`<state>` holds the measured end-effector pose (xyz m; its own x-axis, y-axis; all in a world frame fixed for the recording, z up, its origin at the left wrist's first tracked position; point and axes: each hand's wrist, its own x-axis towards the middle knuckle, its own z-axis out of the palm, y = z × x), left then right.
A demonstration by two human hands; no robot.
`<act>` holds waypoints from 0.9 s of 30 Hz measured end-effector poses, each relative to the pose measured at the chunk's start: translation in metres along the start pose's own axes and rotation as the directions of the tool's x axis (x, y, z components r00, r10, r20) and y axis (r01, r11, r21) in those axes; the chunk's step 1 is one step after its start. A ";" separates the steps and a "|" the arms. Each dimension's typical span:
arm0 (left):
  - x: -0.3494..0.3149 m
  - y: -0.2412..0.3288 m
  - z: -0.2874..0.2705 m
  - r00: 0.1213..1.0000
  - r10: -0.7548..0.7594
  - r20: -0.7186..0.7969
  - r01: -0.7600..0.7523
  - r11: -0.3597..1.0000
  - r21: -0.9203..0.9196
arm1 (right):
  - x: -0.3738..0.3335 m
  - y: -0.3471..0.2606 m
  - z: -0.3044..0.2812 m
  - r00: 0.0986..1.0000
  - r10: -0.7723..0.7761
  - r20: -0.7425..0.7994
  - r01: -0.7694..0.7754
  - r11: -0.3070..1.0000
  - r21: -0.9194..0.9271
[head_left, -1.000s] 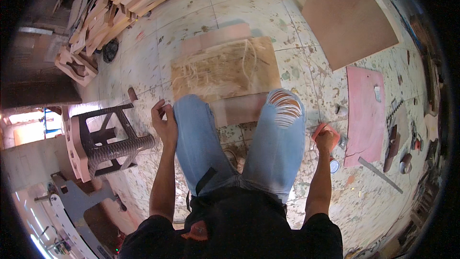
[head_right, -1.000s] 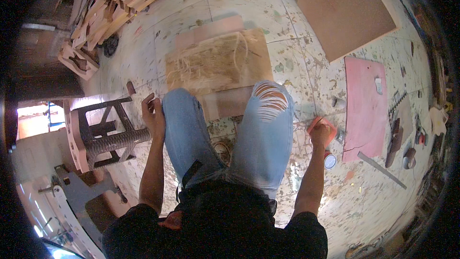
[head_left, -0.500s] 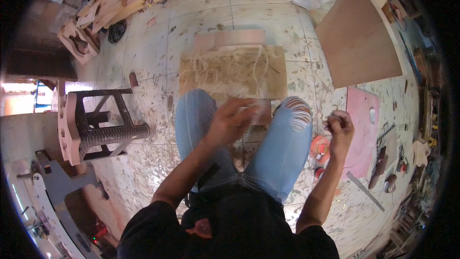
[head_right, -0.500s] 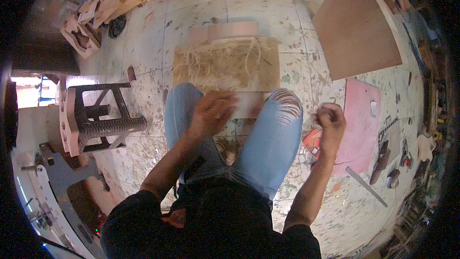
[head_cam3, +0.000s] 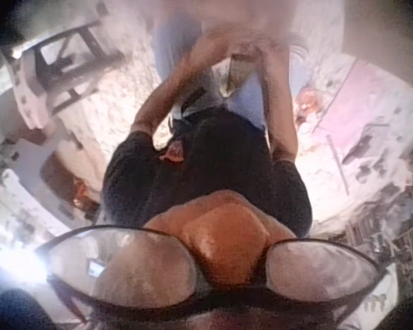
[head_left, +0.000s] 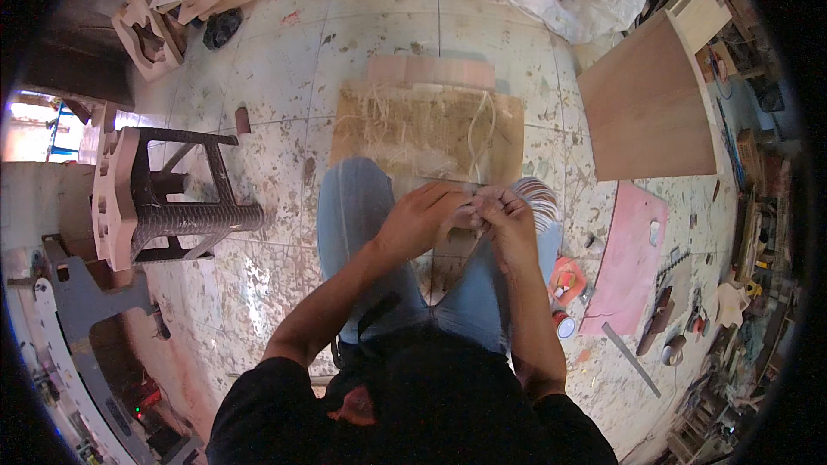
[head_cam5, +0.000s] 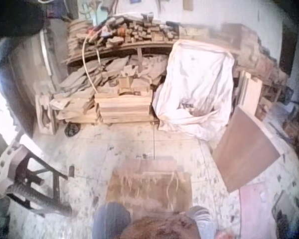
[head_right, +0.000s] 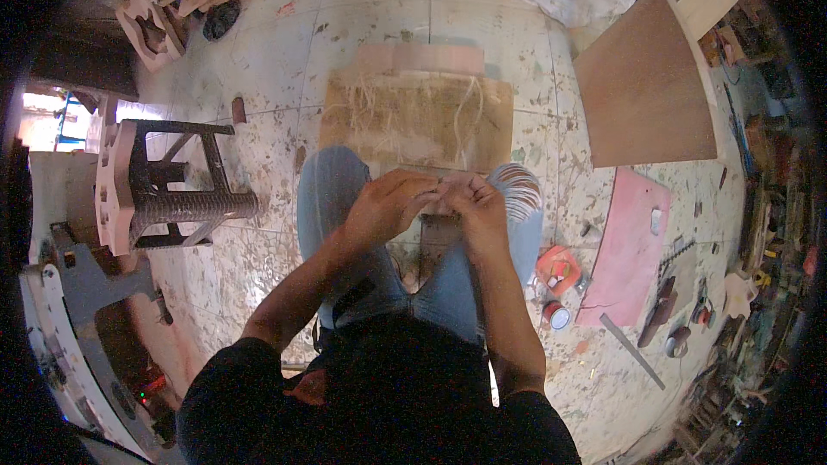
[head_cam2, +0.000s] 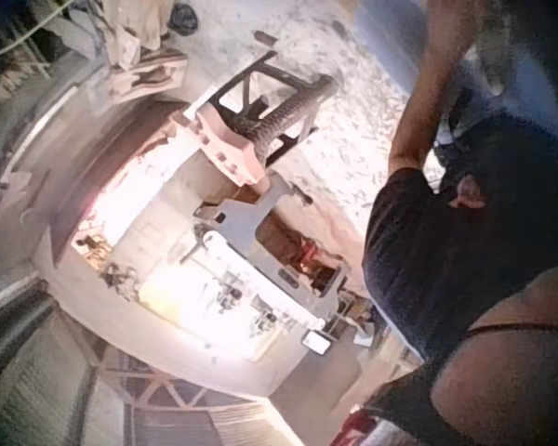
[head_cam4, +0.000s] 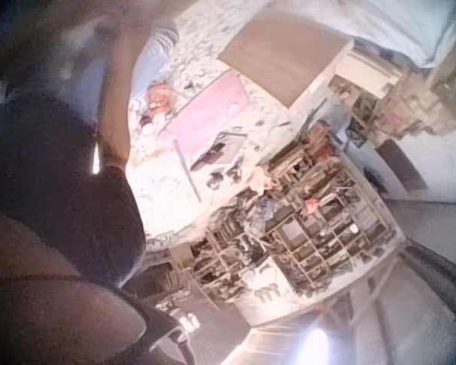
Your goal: The person aligns two pieces of wood on the floor and uses a power drill to fasten them together. They then pick up a small container and apply a substance to the wood before drilling again.
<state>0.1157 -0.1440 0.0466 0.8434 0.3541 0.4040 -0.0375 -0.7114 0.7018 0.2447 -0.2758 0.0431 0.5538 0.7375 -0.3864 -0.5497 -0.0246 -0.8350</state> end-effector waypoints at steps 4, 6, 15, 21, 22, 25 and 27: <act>-0.017 -0.004 -0.019 0.981 -0.135 -0.139 0.141 0.989 0.040 | 0.005 -0.001 0.018 0.997 0.025 0.073 -0.008 0.976 -0.218; -0.019 -0.015 -0.028 0.953 -0.217 -0.213 0.238 0.968 0.079 | 0.031 0.004 0.005 0.994 -0.037 0.099 0.073 0.913 -0.401; 0.025 -0.108 -0.051 0.829 -0.513 -0.221 0.551 0.817 0.171 | 0.193 0.041 -0.001 0.956 -0.221 0.195 0.240 0.201 -0.950; 0.034 -0.095 -0.054 0.770 -0.601 -0.214 0.630 0.770 0.099 | 0.255 0.093 -0.018 0.971 -0.237 0.034 0.063 0.116 -0.991; 0.033 -0.095 -0.054 0.752 -0.615 -0.236 0.644 0.762 0.066 | 0.260 0.099 -0.018 0.969 -0.245 0.018 0.047 0.115 -0.992; 0.031 -0.093 -0.057 0.717 -0.654 -0.241 0.683 0.728 0.055 | 0.272 0.116 -0.009 0.958 -0.286 -0.033 0.008 0.138 -0.990; 0.029 -0.091 -0.058 0.716 -0.651 -0.253 0.685 0.725 0.071 | 0.276 0.122 0.000 0.971 -0.239 0.009 0.055 0.187 -0.981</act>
<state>0.1126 -0.0339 0.0290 0.4923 0.8702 -0.0195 0.5885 -0.3163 0.7441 0.3305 -0.0754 -0.1649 0.6634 0.7282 -0.1719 0.5410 -0.6256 -0.5621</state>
